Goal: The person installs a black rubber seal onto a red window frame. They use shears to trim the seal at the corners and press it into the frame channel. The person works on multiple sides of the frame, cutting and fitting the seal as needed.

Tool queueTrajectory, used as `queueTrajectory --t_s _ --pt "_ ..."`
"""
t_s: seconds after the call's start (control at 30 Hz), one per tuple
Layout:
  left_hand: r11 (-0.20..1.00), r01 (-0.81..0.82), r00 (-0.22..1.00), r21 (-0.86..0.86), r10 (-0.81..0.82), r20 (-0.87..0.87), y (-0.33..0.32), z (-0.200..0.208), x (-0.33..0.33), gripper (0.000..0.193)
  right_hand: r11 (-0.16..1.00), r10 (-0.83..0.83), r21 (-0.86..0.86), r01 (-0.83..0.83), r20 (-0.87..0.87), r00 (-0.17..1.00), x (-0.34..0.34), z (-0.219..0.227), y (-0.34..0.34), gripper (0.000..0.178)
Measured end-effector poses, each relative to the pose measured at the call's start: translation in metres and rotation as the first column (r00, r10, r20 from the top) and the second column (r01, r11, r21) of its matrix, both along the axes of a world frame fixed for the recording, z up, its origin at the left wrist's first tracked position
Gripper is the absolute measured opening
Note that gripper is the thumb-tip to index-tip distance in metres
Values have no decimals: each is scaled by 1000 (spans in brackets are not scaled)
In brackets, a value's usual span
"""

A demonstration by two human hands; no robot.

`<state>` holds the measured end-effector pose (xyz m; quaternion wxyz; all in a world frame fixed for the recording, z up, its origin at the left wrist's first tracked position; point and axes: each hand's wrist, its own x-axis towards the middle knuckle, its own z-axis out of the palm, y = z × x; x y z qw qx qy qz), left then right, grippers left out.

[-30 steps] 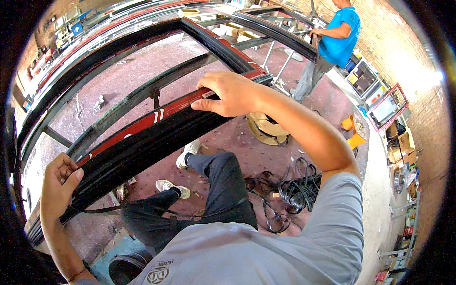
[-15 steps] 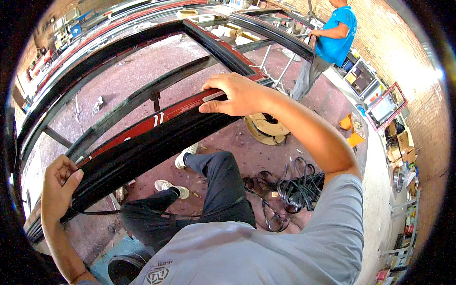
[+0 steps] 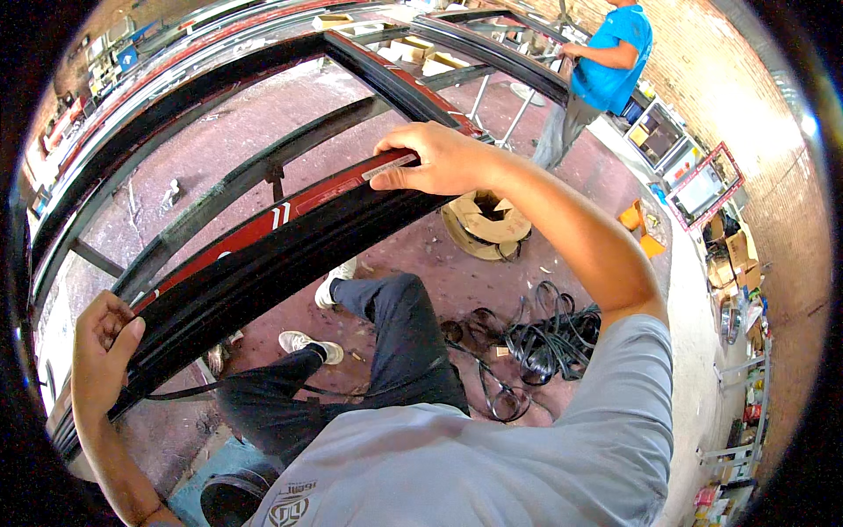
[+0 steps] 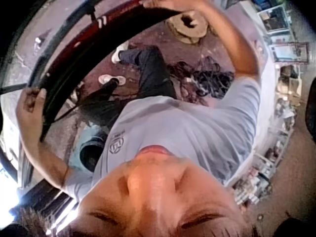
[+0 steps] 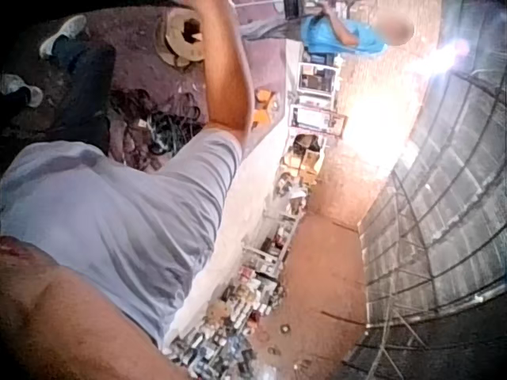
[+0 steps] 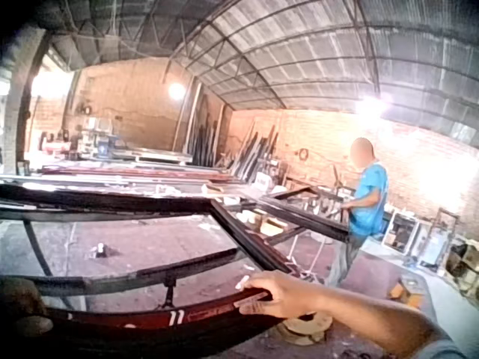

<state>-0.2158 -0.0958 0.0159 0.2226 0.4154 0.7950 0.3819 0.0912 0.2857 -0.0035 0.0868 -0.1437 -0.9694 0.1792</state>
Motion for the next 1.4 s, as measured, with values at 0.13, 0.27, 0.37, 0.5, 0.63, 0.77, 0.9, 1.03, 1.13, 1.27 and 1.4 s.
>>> queueTrajectory --t_s 0.13,0.27,0.37,0.5,0.63,0.77,0.9,1.03,1.13,1.27,1.4 --pt "1000 4 1000 -6 -4 13 1 -1 -1 11 998 31 52 -29 -42 999 1 -10 7 69" --pt "999 -10 1000 -33 9 -8 -1 3 1 12 998 53 28 -52 -31 998 4 -3 9 63" --pt "999 12 999 -42 -14 -34 -1 4 1 12 1000 7 25 -6 -24 1000 15 -10 22 62" --pt "999 27 996 29 -25 -83 -3 -10 -5 12 1000 -10 15 10 -18 1000 12 -7 19 61" --pt "990 -99 995 -98 99 -9 3 11 14 12 999 -22 -45 23 26 999 13 1 19 71" --pt "998 -65 996 -27 63 -63 -5 -1 5 12 1000 0 10 0 3 1000 24 6 26 67" --pt "999 -44 994 7 45 -99 -7 -10 0 12 998 25 54 -23 -47 999 27 -3 32 65" --pt "996 -84 994 -43 81 -74 -6 -2 4 14 994 -53 -92 64 109 993 27 15 28 59" --pt "999 -51 994 -20 48 -99 -10 -10 -4 14 999 -23 33 21 45 999 38 7 43 59" --pt "999 -43 996 -17 41 -74 -7 -7 -1 13 997 -45 67 42 37 998 40 2 45 58" --pt "999 -39 995 1 39 -93 -8 -12 -4 13 995 1 100 -8 69 998 44 0 59 57"
